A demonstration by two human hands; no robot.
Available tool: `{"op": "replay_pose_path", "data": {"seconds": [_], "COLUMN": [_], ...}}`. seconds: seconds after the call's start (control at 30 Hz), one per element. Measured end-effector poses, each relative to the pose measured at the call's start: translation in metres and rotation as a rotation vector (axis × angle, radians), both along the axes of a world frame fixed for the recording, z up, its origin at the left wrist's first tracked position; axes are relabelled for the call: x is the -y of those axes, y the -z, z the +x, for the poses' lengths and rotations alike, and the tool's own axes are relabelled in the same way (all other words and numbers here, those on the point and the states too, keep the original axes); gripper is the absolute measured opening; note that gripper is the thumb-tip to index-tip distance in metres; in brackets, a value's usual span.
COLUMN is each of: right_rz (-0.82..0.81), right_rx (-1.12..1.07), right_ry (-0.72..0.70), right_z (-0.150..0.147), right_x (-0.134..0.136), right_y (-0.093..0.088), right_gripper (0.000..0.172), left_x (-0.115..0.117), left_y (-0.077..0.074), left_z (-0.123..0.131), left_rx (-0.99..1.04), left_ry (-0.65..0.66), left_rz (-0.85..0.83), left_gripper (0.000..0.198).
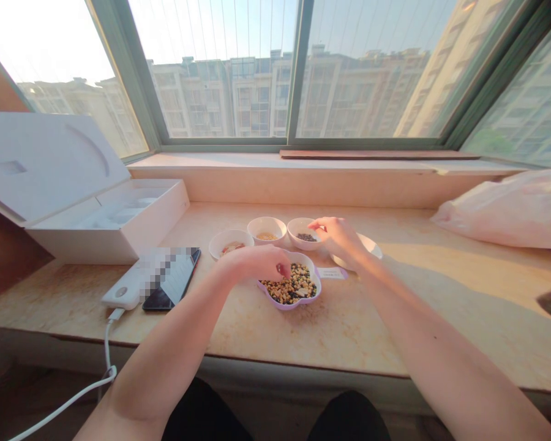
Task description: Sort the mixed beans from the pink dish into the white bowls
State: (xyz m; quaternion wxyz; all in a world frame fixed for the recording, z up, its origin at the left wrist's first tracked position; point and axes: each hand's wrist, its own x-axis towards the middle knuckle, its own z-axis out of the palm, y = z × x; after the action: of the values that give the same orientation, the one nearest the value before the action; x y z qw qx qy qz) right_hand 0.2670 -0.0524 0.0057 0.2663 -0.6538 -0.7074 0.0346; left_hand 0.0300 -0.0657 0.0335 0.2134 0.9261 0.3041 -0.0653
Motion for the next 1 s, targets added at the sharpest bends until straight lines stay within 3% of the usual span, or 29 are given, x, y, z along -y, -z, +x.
{"op": "replay_pose_path", "data": {"seconds": [0.17,0.4,0.63,0.83,1.0], "right_rz": [0.011,0.000,0.032,0.030,0.022], "right_rx": [-0.006,-0.002,-0.006,-0.030,-0.032], "right_ry": [0.013,0.052,0.008,-0.025,-0.082], "right_z": [0.000,-0.013,-0.014,-0.016,-0.022], "right_x": [0.002,0.012,0.013,0.018,0.025], "right_y": [0.002,-0.010,-0.011,-0.015,-0.021], "right_gripper": [0.033,0.025,0.023,0.023,0.024], "left_x": [0.003,0.000,-0.002,-0.003,-0.017], "left_y": [-0.001,0.004,0.004,0.000,0.007], "left_z": [0.001,0.007,0.010,0.006,-0.002], "left_rx": [-0.025,-0.047,-0.028,0.017,0.273], "left_ry": [0.043,0.070,0.096,0.022,-0.117], "left_rz": [-0.058,-0.083,-0.070,-0.020,0.086], "left_gripper": [0.035,0.033,0.028,0.024,0.017]}}
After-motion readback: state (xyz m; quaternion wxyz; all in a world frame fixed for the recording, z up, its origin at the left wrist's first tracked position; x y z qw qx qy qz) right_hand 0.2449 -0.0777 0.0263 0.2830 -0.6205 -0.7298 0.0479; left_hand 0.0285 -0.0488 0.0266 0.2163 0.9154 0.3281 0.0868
